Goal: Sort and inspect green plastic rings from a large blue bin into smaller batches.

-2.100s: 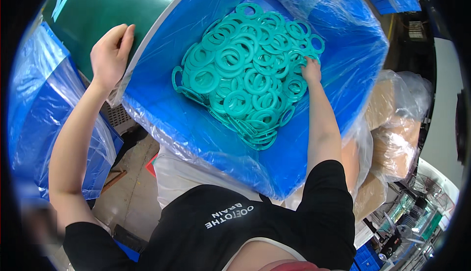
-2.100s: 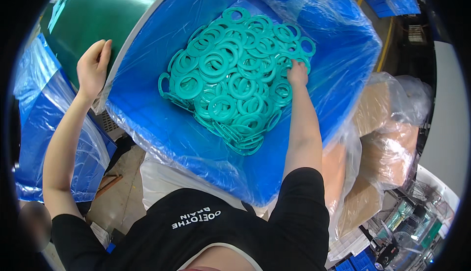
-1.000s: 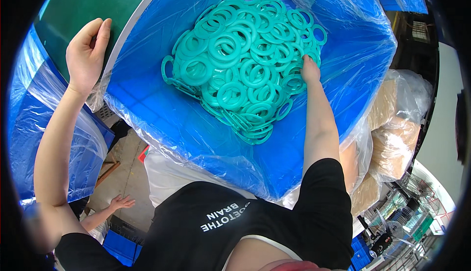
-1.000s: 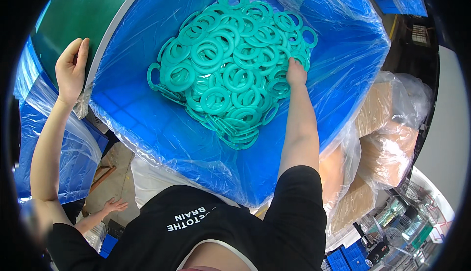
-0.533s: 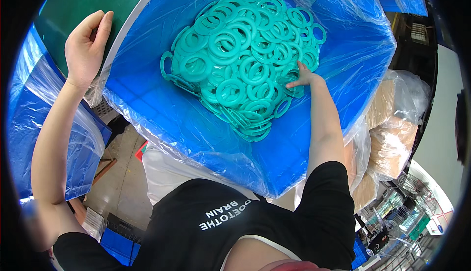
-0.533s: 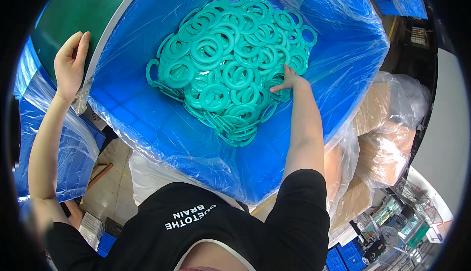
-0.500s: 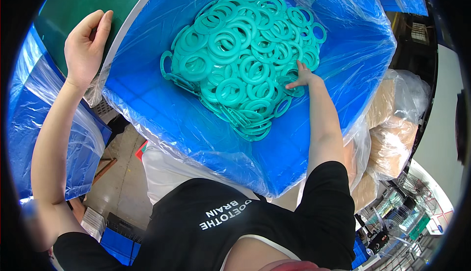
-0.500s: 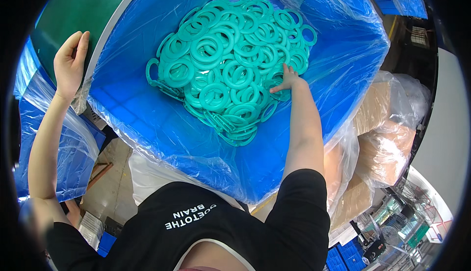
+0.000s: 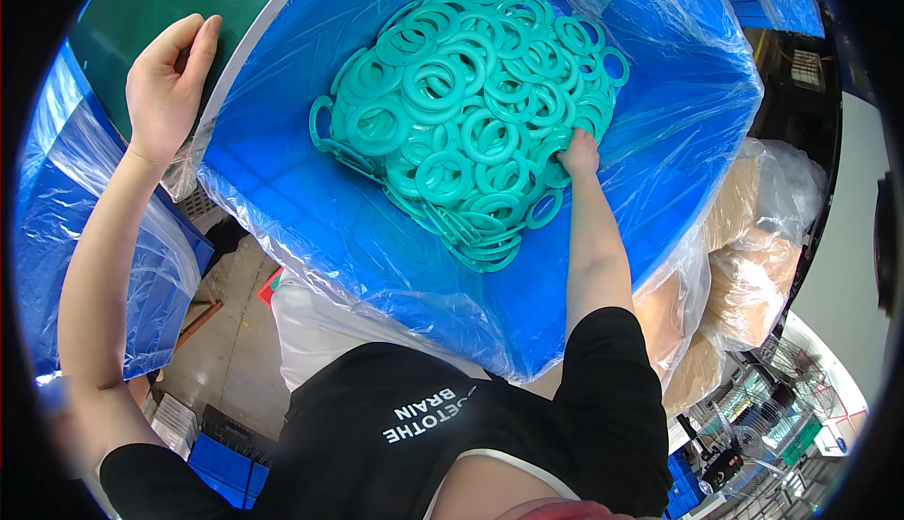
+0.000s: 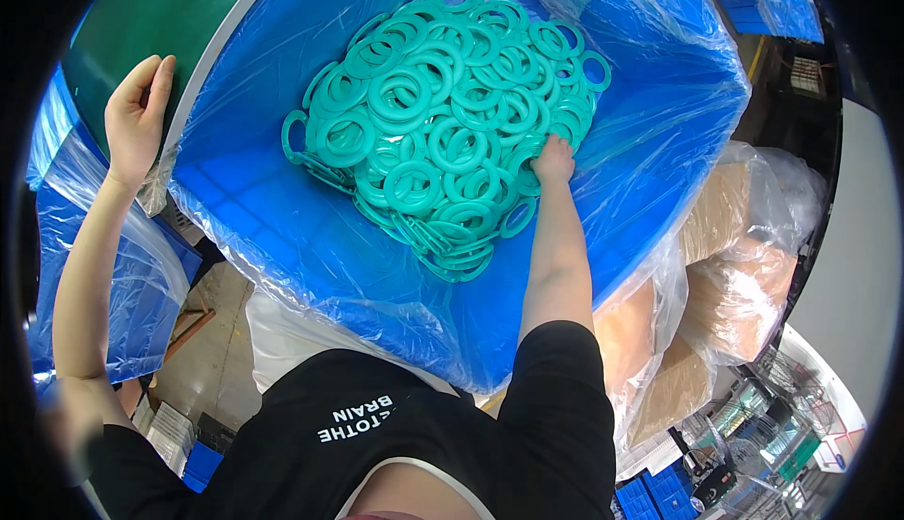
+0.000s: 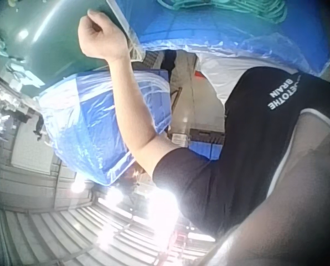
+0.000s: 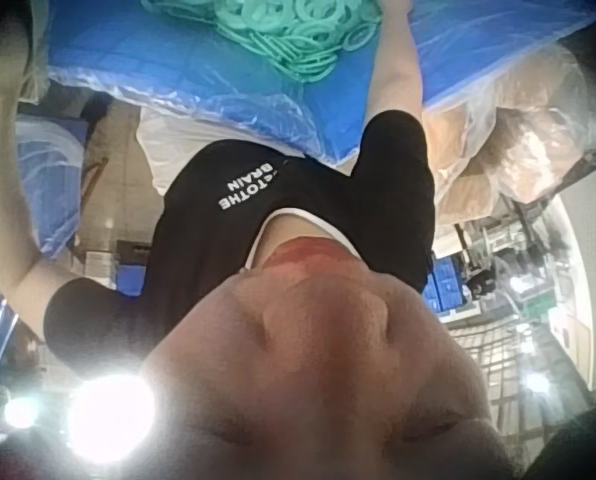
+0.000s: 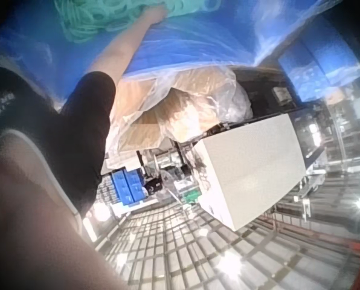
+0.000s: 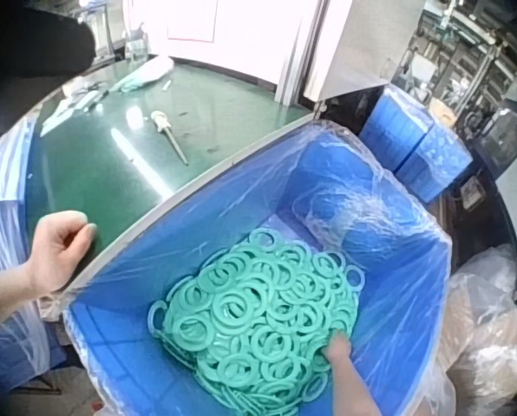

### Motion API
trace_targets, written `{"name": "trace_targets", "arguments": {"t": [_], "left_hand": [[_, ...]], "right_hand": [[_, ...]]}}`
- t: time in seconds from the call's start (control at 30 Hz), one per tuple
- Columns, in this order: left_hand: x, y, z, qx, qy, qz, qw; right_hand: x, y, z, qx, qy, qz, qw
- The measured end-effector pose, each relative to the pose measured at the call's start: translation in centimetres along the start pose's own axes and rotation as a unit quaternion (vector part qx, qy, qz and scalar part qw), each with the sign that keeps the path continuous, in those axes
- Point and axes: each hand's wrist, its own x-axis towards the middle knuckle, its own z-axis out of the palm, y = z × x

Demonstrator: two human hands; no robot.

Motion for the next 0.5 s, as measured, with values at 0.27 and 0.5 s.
{"name": "trace_targets", "arguments": {"t": [0.27, 0.5], "left_hand": [[0.0, 0.5, 0.0, 0.015, 0.011, -0.002, 1.000], [0.1, 2.1, -0.8, 0.064, 0.017, 0.009, 0.998]], "right_hand": [[-1.0, -1.4, -2.1, 0.029, -0.080, -0.007, 0.996], [-3.2, -0.3, -8.6, -0.117, 0.064, -0.053, 0.990]]}}
